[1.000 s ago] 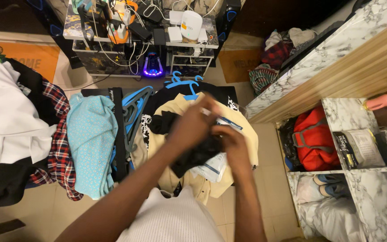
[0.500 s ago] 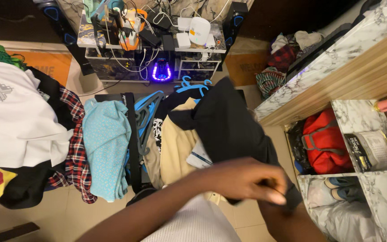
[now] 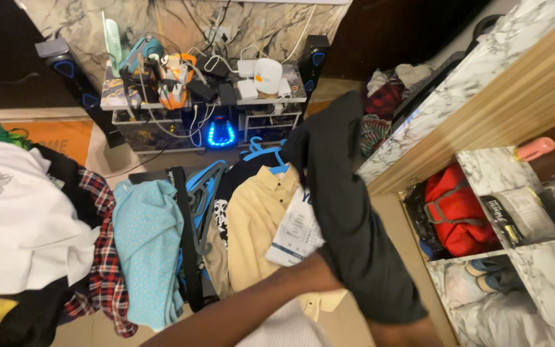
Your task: The person sorts through various items of clothing, unfolded and in packages, placing them onto shelves and then unfolding a black garment on a table.
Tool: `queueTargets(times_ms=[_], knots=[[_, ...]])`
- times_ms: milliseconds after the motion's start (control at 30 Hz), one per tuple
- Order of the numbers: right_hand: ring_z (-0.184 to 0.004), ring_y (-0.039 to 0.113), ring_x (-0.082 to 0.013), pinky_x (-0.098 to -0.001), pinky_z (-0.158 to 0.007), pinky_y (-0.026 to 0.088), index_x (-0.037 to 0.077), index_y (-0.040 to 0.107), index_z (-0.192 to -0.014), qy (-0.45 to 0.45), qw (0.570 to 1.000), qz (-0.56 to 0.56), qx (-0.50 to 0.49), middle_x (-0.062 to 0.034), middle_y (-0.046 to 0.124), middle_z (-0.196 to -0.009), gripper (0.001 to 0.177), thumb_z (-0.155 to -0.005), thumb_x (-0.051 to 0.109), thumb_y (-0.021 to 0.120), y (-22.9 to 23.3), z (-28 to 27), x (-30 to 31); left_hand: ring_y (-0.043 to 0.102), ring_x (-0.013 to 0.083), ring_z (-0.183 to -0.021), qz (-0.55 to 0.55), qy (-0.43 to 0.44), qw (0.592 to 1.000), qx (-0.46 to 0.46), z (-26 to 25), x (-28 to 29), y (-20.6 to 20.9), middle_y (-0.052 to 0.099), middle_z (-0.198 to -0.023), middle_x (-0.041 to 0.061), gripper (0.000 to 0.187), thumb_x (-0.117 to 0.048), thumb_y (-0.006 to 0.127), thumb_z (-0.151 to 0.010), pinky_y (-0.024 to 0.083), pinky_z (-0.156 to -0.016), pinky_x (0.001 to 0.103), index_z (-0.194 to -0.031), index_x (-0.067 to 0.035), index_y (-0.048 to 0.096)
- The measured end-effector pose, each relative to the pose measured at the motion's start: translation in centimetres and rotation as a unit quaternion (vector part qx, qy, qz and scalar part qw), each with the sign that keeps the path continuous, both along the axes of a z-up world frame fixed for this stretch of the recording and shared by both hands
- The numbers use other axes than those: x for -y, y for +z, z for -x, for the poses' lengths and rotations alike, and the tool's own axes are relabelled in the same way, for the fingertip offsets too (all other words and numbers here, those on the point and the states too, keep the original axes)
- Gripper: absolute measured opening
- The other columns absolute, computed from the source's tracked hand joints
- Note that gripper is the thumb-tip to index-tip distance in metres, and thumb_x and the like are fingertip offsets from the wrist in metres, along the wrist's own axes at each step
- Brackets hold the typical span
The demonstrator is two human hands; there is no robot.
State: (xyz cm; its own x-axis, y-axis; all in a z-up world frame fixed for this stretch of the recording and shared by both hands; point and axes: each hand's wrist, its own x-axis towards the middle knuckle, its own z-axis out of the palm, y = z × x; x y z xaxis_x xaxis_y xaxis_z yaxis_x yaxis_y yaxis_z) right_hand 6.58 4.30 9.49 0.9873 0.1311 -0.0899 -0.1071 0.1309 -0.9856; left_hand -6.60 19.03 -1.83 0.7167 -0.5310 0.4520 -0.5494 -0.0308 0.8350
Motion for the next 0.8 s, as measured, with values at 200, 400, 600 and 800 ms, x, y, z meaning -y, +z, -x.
queueTargets(times_ms=[200,400,600,800], knots=[[-0.099,0.064,-0.0163,-0.0291,-0.086,0.052,0.000,0.069,-0.131,-0.018,0.999,0.025,0.010,-0.0078,0.070,-0.112,0.034,-0.098,0.003,0.061,1.4,0.9,2.4,0.046,0.0321,-0.138,0.088,0.119,0.973,-0.175,-7.7,-1.2,-3.5,0.049,-0.153,0.019,0.064,-0.036,0.067,-0.095,0.033,-0.117,0.039,-0.147,-0.006,0.049],[-0.099,0.064,-0.0162,-0.0295,-0.086,0.053,0.000,0.068,-0.133,-0.015,0.999,0.050,0.008,-0.0078,0.069,-0.112,0.036,-0.097,0.003,0.062,1.8,1.9,4.4,0.050,0.0303,-0.129,0.130,0.172,0.943,-0.252,-12.2,-5.0,-1.0,0.052,-0.147,0.017,0.056,-0.034,0.064,-0.096,0.038,-0.109,0.038,-0.143,-0.007,0.051],[-0.099,0.064,-0.0162,-0.0299,-0.086,0.053,0.000,0.067,-0.135,-0.026,0.998,0.054,-0.024,-0.0077,0.069,-0.111,0.038,-0.097,0.004,0.063,0.4,3.0,7.2,0.054,0.0286,-0.120,0.138,0.195,0.932,-0.274,-14.4,-8.2,0.4,0.055,-0.142,0.015,0.048,-0.031,0.060,-0.097,0.042,-0.101,0.037,-0.139,-0.009,0.053],[-0.099,0.065,-0.0161,-0.0303,-0.086,0.054,0.000,0.066,-0.137,-0.032,0.998,0.034,-0.047,-0.0076,0.068,-0.110,0.041,-0.096,0.004,0.063,-1.3,4.3,7.6,0.058,0.0268,-0.111,0.127,0.199,0.929,-0.286,-15.0,-10.5,1.7,0.057,-0.136,0.013,0.041,-0.028,0.057,-0.098,0.046,-0.093,0.036,-0.135,-0.011,0.055]])
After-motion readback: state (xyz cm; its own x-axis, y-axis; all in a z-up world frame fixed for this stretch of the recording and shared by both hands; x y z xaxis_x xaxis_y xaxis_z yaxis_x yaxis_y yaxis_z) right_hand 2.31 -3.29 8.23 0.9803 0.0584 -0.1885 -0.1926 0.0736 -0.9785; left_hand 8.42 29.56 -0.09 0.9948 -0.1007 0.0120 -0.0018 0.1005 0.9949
